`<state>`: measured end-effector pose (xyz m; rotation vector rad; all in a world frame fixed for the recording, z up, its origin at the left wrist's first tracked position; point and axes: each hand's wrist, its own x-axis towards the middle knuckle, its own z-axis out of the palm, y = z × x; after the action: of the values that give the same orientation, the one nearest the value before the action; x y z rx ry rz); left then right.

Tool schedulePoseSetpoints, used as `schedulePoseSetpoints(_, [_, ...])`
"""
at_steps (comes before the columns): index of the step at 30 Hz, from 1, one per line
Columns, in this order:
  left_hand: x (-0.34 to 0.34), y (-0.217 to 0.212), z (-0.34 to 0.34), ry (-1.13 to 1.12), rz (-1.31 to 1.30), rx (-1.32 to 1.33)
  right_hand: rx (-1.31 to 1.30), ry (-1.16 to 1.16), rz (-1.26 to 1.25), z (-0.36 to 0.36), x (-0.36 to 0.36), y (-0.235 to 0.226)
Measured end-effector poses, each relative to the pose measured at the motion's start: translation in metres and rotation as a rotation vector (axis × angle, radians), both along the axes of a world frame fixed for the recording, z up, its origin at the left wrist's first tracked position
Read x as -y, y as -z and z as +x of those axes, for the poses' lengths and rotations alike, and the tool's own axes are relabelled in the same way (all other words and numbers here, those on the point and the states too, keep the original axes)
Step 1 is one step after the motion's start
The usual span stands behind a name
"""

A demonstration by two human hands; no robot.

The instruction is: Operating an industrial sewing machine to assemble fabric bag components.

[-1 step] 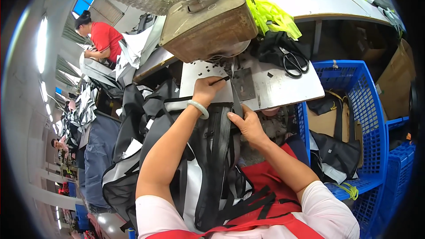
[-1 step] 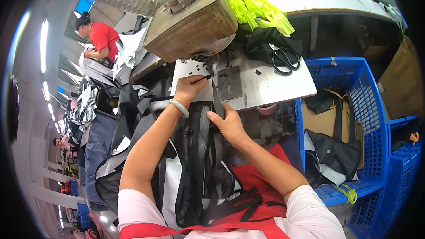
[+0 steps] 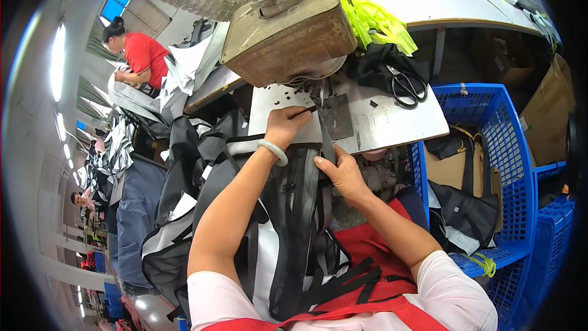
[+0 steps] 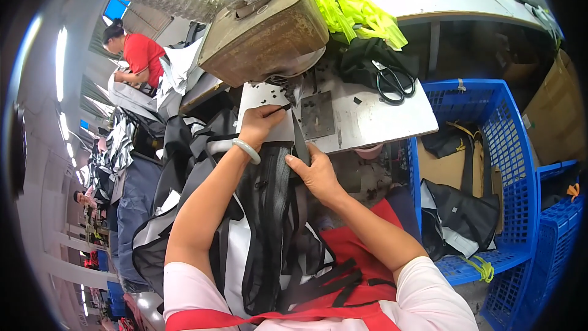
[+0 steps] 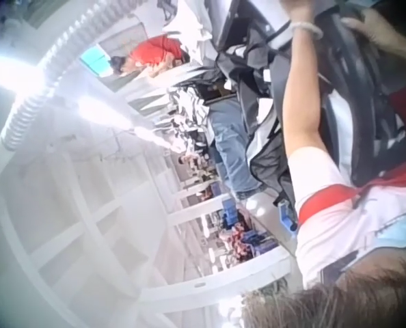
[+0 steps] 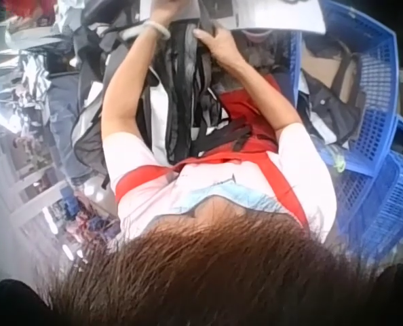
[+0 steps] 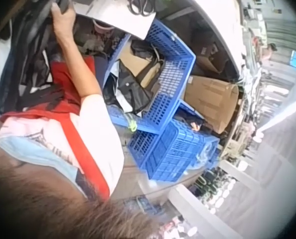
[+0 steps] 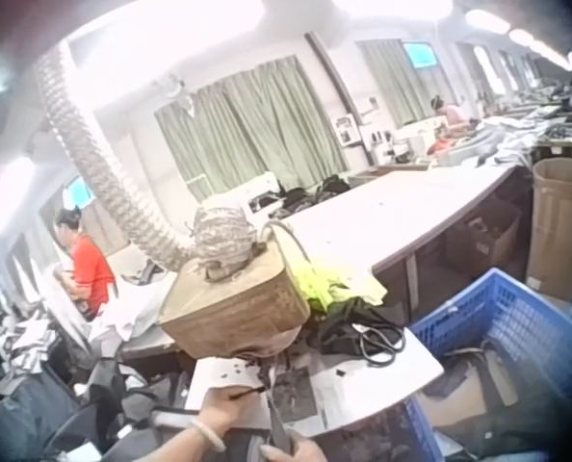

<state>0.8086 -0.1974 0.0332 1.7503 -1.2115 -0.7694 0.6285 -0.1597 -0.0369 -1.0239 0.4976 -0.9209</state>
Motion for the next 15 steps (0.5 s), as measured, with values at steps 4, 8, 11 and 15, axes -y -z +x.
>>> schedulePoseSetpoints(4, [-0.006,0.000,0.005,0.018,-0.023,-0.052,0.012,-0.003,-0.034,0.004,-0.003,0.003])
schedulePoseSetpoints(8, [-0.003,0.002,0.007,0.032,-0.006,-0.115,0.017,-0.043,0.012,0.001,-0.002,0.001])
schedulePoseSetpoints(11, [0.002,0.006,0.006,0.009,0.011,-0.067,0.023,-0.037,0.026,0.001,0.001,0.006])
schedulePoseSetpoints(15, [0.009,0.011,0.005,0.009,0.013,-0.008,0.002,-0.020,0.036,0.001,0.005,0.007])
